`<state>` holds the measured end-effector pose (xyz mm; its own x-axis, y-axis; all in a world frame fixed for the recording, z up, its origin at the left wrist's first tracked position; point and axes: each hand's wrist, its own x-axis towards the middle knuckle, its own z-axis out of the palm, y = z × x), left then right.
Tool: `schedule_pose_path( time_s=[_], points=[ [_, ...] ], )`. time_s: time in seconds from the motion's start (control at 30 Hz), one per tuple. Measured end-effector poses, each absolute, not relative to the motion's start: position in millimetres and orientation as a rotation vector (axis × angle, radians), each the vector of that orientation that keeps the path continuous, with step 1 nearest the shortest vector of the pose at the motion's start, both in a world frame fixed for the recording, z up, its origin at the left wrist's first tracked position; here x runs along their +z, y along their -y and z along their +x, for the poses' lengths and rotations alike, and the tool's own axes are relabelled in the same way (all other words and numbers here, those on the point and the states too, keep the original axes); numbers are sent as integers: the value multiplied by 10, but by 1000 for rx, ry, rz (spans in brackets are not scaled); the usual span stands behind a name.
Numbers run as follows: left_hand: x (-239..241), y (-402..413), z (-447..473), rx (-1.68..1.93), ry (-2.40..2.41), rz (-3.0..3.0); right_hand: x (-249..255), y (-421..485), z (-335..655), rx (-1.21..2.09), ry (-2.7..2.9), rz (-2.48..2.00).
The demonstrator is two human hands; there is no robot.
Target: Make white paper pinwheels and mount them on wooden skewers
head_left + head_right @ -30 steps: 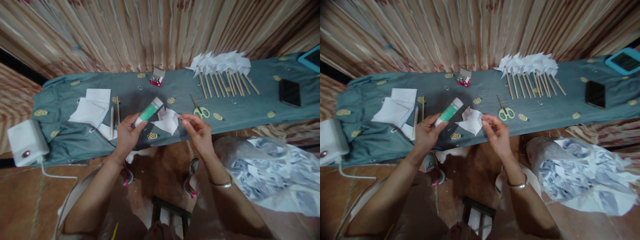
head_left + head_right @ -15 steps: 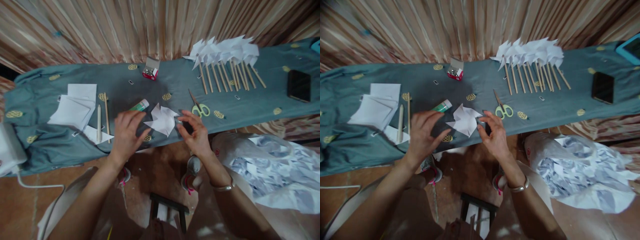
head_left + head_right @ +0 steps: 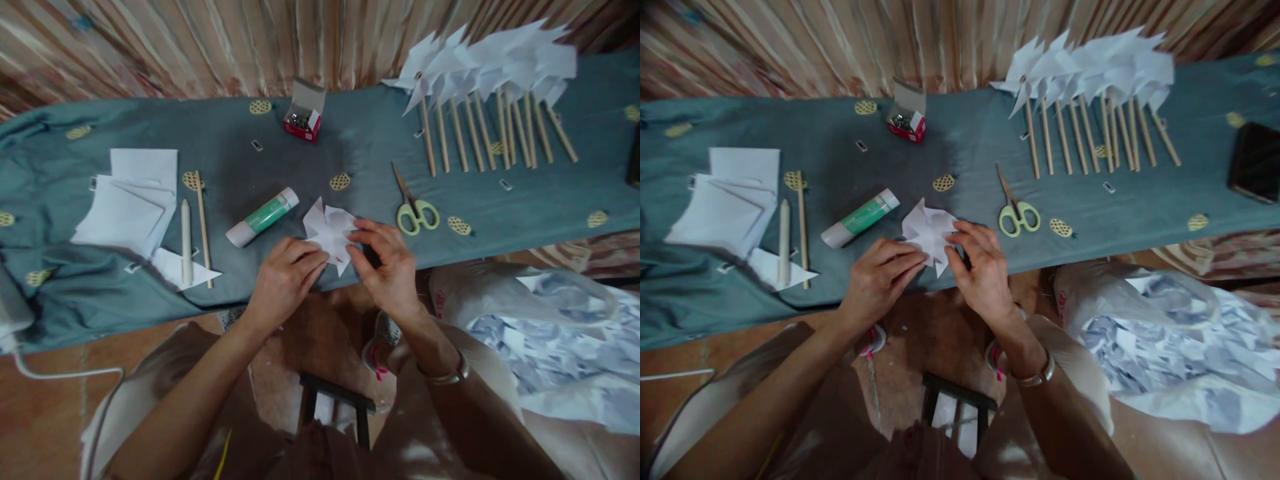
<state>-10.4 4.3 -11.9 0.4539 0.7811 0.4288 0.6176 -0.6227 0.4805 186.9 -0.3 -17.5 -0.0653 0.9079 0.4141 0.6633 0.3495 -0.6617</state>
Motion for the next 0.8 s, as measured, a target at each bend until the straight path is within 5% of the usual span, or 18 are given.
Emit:
schedule_pose_path(
  time_s=[0.8],
  points=[
    [-64,-79,-40,867,-1404,2144,-122,15,1819,453,1826,-1403]
  ],
)
